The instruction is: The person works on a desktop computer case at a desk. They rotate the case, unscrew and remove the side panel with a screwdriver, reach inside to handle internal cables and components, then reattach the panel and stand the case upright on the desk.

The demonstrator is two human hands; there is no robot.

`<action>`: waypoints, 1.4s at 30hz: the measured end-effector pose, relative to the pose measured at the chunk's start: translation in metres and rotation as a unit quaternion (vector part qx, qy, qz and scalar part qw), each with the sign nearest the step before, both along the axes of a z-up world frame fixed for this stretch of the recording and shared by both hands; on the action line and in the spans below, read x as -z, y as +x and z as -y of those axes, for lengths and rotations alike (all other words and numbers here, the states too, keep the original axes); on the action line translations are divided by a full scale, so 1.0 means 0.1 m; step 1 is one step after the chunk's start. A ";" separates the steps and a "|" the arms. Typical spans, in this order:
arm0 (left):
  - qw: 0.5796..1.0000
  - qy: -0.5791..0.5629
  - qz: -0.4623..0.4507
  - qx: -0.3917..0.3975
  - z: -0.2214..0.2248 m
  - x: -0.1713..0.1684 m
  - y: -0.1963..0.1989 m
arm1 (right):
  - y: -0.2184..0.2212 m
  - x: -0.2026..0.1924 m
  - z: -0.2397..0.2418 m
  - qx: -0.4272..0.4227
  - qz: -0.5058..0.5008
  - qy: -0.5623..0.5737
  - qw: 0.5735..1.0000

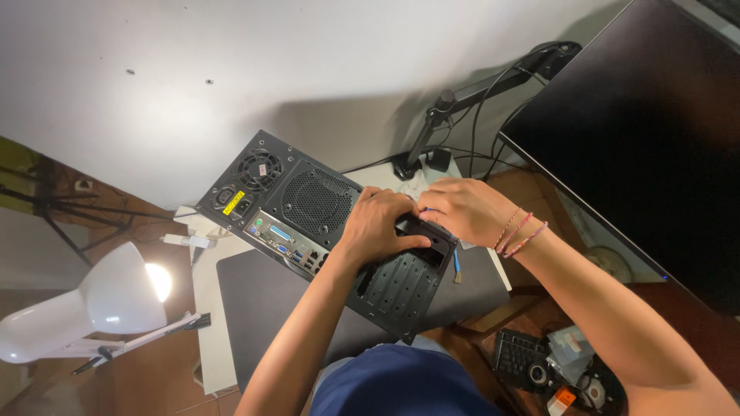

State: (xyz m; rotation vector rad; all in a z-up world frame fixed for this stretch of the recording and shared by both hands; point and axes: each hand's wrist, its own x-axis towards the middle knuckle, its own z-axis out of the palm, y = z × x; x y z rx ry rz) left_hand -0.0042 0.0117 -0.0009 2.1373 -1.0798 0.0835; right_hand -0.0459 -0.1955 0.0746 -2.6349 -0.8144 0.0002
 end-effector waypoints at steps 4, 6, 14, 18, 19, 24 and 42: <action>1.000 -0.002 -0.004 -0.008 0.01 -0.01 0.00 | -0.01 0.05 -0.02 -0.023 0.031 -0.016 0.999; 1.000 0.012 -0.022 -0.005 0.01 -0.02 -0.02 | -0.06 0.08 -0.03 -0.036 0.076 -0.078 0.993; 1.000 0.011 -0.017 -0.012 0.00 0.00 0.01 | -0.08 0.00 -0.09 -0.045 0.109 -0.076 0.990; 1.000 0.005 -0.013 -0.012 -0.01 0.00 -0.01 | -0.12 -0.12 -0.12 -0.086 0.161 -0.109 0.977; 1.000 0.005 -0.013 -0.014 -0.01 0.00 -0.01 | -0.10 -0.10 -0.11 -0.087 0.160 -0.108 0.977; 1.000 0.003 -0.004 -0.001 0.01 0.02 0.01 | -0.03 -0.04 -0.08 -0.088 0.125 -0.173 0.973; 1.000 -0.014 -0.003 -0.019 -0.01 0.06 -0.01 | 0.01 -0.01 -0.09 -0.069 0.090 -0.100 0.988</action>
